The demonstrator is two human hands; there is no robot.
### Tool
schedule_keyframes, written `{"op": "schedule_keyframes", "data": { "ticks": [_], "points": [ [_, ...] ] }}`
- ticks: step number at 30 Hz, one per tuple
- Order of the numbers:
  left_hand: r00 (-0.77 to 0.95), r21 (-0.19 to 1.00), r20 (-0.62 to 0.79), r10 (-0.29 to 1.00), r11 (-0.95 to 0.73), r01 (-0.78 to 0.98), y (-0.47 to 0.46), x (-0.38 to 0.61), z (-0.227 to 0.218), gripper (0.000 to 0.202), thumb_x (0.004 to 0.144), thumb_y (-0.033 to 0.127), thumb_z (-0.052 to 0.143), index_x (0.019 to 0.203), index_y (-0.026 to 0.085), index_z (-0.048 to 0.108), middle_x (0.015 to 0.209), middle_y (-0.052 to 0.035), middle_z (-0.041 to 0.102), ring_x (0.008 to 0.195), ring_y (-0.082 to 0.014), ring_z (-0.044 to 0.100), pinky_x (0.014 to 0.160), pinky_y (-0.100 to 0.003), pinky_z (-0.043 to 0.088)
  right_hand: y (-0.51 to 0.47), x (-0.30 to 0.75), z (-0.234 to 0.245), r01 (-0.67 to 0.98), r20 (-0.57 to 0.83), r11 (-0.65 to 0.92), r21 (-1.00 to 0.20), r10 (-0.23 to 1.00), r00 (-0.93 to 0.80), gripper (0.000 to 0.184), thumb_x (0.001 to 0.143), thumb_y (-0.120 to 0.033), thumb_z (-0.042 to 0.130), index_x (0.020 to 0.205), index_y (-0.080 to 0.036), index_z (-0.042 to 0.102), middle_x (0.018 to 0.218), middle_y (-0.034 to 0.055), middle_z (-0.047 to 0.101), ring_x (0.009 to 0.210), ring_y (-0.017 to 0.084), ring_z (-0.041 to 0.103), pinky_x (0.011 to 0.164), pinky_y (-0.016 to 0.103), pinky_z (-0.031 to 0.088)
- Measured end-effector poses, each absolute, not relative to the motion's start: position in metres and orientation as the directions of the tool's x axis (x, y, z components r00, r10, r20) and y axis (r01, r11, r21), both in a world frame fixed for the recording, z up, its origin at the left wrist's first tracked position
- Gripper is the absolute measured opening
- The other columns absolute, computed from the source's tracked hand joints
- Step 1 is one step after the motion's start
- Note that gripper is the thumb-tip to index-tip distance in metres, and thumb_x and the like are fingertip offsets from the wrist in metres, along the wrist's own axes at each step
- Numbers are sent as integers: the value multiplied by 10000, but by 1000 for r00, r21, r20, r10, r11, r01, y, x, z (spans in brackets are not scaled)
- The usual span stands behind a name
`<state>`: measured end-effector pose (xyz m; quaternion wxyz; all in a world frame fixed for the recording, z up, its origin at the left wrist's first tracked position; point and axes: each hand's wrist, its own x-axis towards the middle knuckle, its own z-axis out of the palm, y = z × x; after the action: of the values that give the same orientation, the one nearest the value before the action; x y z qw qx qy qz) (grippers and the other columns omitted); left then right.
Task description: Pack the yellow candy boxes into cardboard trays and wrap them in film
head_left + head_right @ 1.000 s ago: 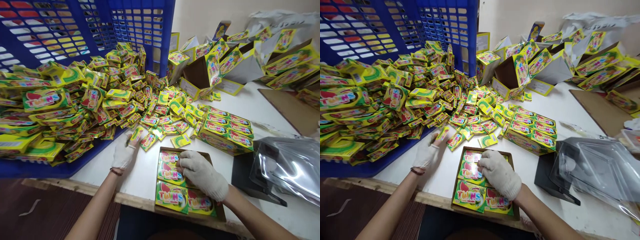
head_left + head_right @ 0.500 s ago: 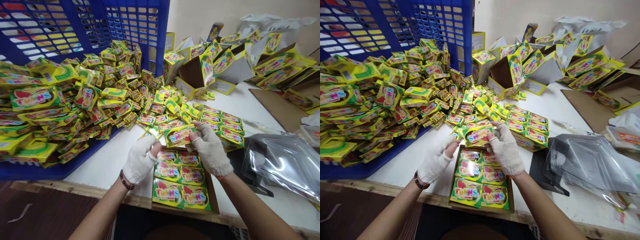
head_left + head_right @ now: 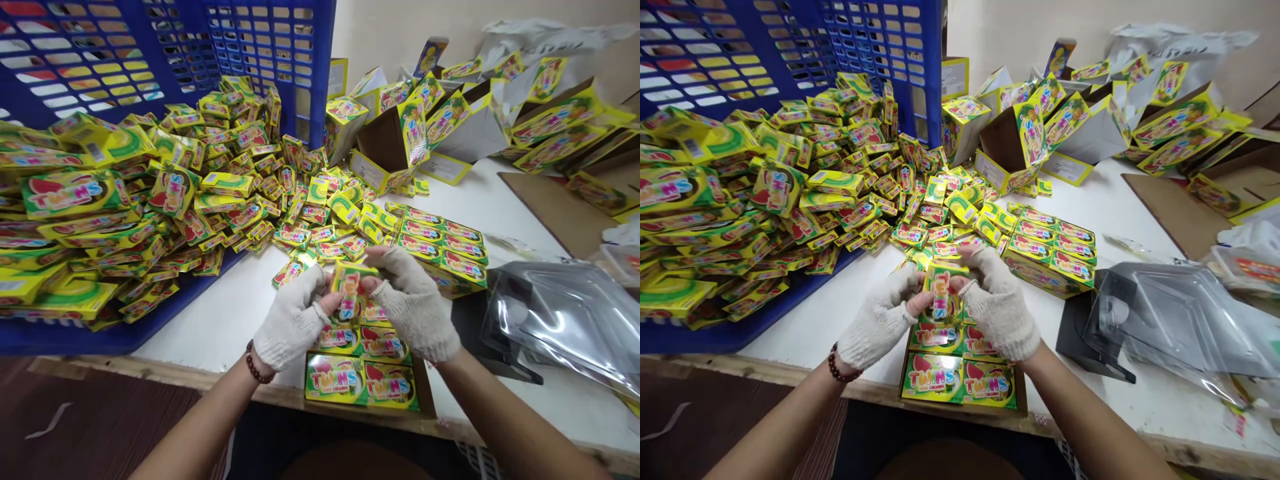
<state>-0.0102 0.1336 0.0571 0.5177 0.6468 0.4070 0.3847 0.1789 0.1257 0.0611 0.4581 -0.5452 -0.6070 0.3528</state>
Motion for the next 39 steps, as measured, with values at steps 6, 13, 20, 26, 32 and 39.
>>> {"op": "schedule_keyframes", "data": {
  "ticks": [6,13,20,26,32,39],
  "points": [
    [169,990,71,983,-90,108,143,-6,42,323,894,466,536,1025,180,609,935,-59,652,822,-179,598,752,-300,488,123,173,52,431,135,168,-887,985,-106,386,891,-387,540,1232,-207,551,1250,102,622,1164,244,577,1010,415,461],
    [65,534,85,994,-101,840,179,-52,-28,575,671,299,746,1191,152,552,1130,-131,567,1072,-307,544,940,-446,449,134,183,35,788,12,245,-565,957,-289,219,865,-208,557,1068,-179,634,883,55,655,791,181,598,711,300,457],
    [-11,863,73,997,-58,502,171,-54,-39,454,828,410,592,1204,170,507,1133,-93,626,1020,-221,613,920,-379,500,133,161,4,886,265,461,-38,860,-436,260,964,-240,466,904,-168,709,794,85,629,732,199,522,644,328,369],
    [38,988,150,988,-151,29,153,-39,-7,533,803,430,659,1237,163,501,1236,-121,622,1118,-241,615,971,-389,507,117,165,10,810,57,548,-210,834,-549,218,905,-104,494,1010,-166,675,926,95,682,866,209,596,771,333,471],
    [291,693,539,790,-613,380,128,-15,14,592,819,192,608,1381,224,425,1298,-110,569,1188,-233,566,1033,-414,472,118,192,55,454,159,169,-875,985,-61,443,958,-415,413,1324,-175,480,1091,97,674,888,185,656,738,311,535],
    [659,451,474,584,-804,388,122,-2,27,539,888,358,574,1373,165,440,1337,-158,561,1240,-282,519,1041,-471,439,90,231,93,830,-158,83,-552,967,-202,243,880,-281,461,853,-216,694,827,20,689,754,166,613,704,282,487]
  ]
}}
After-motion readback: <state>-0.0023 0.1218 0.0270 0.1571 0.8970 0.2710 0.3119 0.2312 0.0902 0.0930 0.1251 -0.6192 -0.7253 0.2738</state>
